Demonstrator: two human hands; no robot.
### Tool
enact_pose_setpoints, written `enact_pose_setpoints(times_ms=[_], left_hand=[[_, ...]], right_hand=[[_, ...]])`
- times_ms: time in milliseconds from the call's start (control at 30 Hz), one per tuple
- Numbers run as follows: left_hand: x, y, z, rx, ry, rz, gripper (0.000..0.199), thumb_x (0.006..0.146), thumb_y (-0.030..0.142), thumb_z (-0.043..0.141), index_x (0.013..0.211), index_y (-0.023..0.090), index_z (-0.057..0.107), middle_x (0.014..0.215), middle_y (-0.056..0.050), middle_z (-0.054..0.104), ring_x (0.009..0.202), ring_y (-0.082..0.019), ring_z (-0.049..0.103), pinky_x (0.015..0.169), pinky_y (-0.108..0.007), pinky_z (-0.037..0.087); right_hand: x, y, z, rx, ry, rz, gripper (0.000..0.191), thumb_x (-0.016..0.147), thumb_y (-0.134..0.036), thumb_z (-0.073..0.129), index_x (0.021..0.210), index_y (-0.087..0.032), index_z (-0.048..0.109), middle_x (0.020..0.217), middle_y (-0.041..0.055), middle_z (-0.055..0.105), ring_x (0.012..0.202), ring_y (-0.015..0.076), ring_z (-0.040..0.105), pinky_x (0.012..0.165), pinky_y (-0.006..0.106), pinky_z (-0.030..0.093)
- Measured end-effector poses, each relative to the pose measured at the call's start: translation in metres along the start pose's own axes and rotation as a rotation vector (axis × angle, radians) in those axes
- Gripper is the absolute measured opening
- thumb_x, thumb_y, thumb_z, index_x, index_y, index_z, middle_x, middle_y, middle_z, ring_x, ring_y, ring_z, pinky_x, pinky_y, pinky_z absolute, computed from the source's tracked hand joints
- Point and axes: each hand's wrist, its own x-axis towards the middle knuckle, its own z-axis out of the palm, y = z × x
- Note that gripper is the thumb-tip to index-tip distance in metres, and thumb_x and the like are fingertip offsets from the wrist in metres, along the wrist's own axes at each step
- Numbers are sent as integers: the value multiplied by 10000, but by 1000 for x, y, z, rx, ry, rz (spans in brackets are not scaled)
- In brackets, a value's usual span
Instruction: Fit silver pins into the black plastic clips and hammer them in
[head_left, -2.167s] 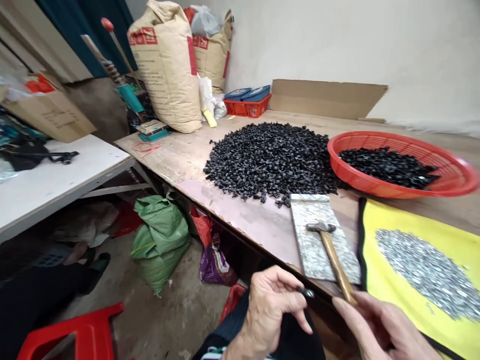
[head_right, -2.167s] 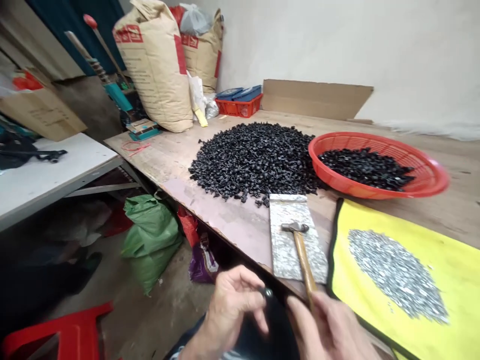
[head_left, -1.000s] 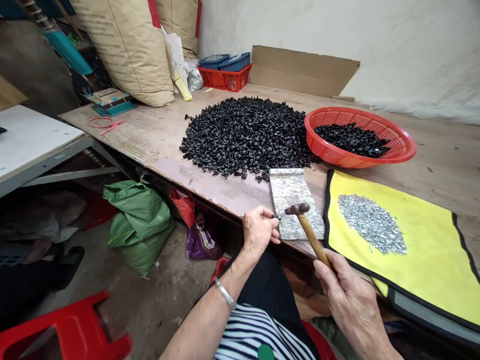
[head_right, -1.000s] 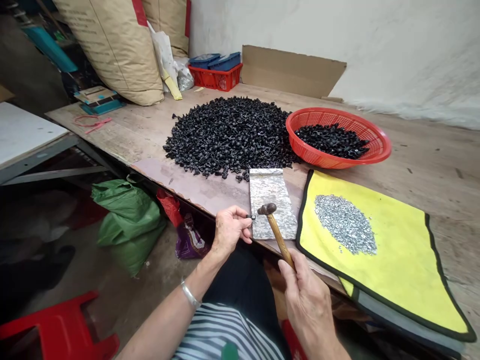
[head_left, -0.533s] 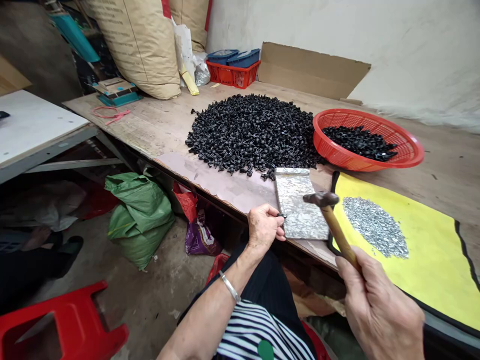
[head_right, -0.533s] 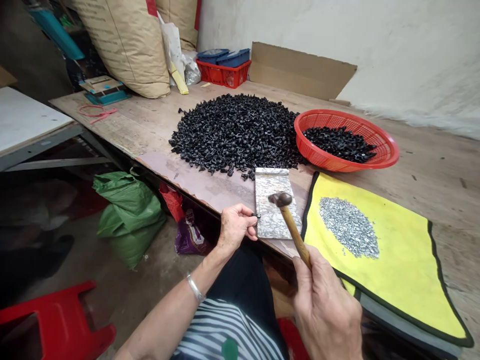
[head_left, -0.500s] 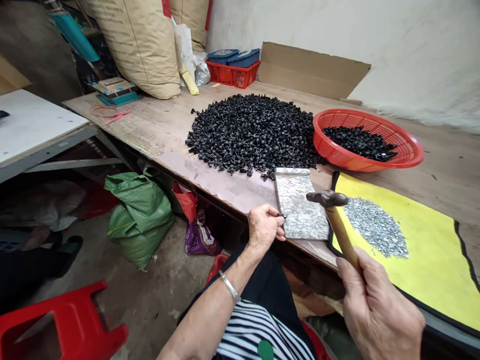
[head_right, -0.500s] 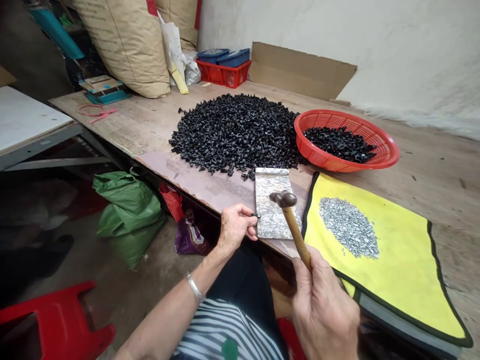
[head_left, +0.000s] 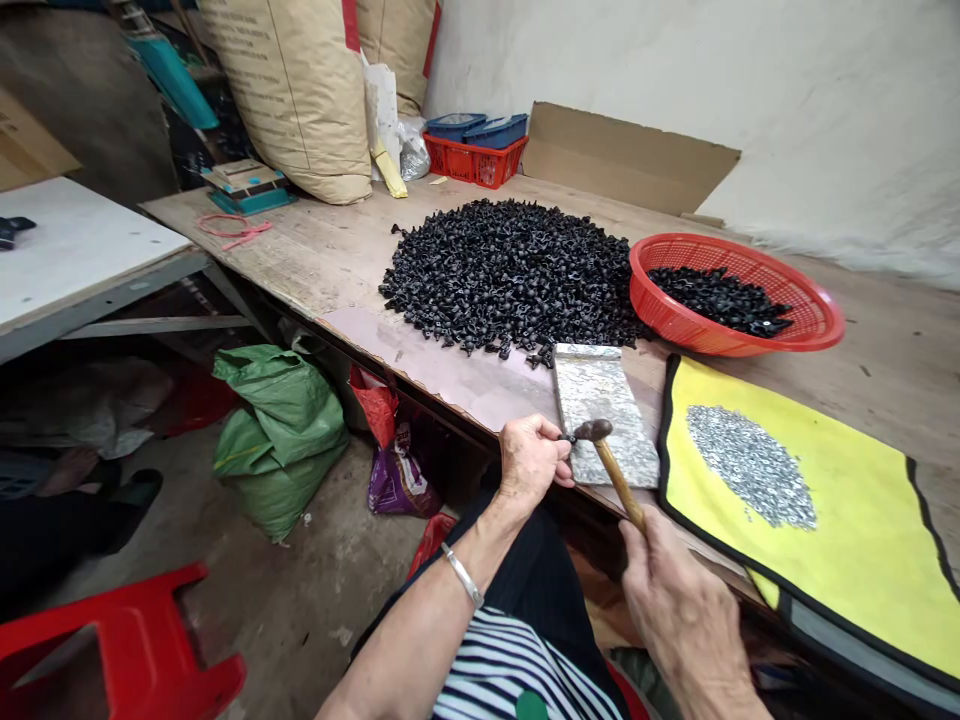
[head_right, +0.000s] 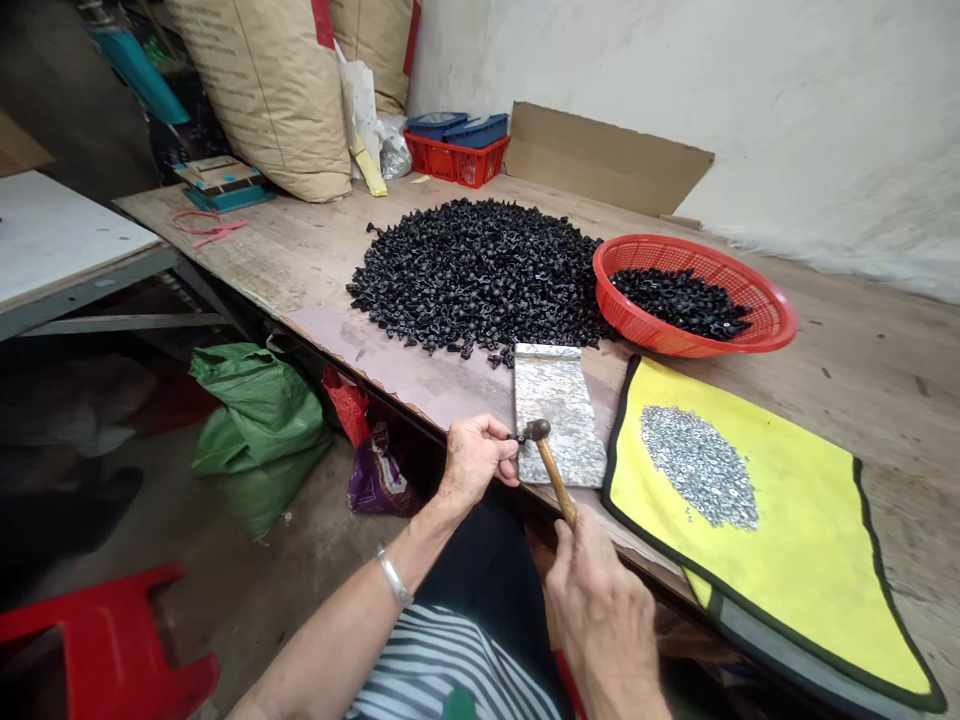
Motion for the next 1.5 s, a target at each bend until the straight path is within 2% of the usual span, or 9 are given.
enact_pose_setpoints(times_ms=[200, 467, 600, 833, 1000, 1167, 1333, 1400, 1500], left_hand=[[0, -1, 1, -8, 0, 5, 148, 556, 76, 613, 574, 156, 491, 314, 55, 482, 257, -106, 467, 289, -206, 443], [1, -1, 0, -16, -7, 14, 145, 548, 71, 602, 567, 157, 487, 316, 51, 485, 265, -110, 473, 286, -210, 445], [1, -2, 0, -20, -13, 23, 149, 549, 72, 605, 557, 157, 482, 318, 49, 489, 259, -106, 467, 285, -207, 443], [-1, 3, -7, -99, -50, 7, 192, 542, 117, 665, 615, 145, 489, 406, 35, 532, 308, -93, 484, 312, -224, 471], [-19, 15, -26, -293, -238, -28, 227, 559, 144, 693, 728, 124, 544, 515, -2, 597, 345, -67, 459, 326, -222, 479], [-36, 19, -36, -454, -383, -87, 236, 573, 154, 729, 734, 126, 558, 523, -8, 600, 319, -41, 400, 293, -190, 448], [-41, 19, -39, -512, -458, -119, 256, 573, 169, 760, 721, 136, 554, 539, -11, 604, 312, -23, 374, 287, -172, 440], [-40, 20, -40, -513, -471, -118, 265, 572, 182, 769, 722, 136, 555, 541, -12, 603, 317, -28, 385, 287, -174, 444], [-38, 19, -39, -506, -473, -117, 276, 568, 189, 775, 725, 133, 555, 540, -8, 600, 318, -29, 389, 284, -175, 443]], right_hand=[[-1, 2, 0, 26, 14, 116, 336, 907, -312, 410, 1060, -120, 640, 695, 84, 692, 466, 155, 585, 451, 249, 394], [-2, -6, 4, -72, 80, -12, 308, 894, -252, 434, 1029, -96, 662, 649, 73, 684, 395, 131, 537, 439, 246, 373], [0, -9, 7, -19, -114, 113, 339, 884, -286, 382, 978, -132, 669, 572, 62, 638, 351, 145, 491, 385, 262, 302], [19, 2, 9, 995, -386, 713, 461, 767, -446, 552, 1144, -184, 513, 637, -1, 604, 406, 135, 489, 379, 263, 395], [37, -3, 18, 1421, -407, 840, 645, 685, -362, 647, 1260, -172, 426, 636, -29, 590, 445, 137, 532, 385, 255, 438], [54, -5, 20, 873, -497, 708, 445, 791, -315, 460, 1211, -171, 494, 550, -14, 545, 449, 169, 551, 412, 266, 412], [50, -9, 3, 91, -366, 272, 265, 855, -303, 406, 893, -189, 643, 601, 60, 582, 544, 190, 558, 454, 260, 293], [48, -10, -4, 70, -251, 206, 315, 864, -333, 381, 841, -182, 657, 714, 94, 637, 660, 214, 598, 504, 281, 352], [49, -14, -11, 496, -182, 336, 361, 841, -424, 404, 861, -180, 670, 792, 88, 673, 687, 199, 615, 597, 293, 443]])
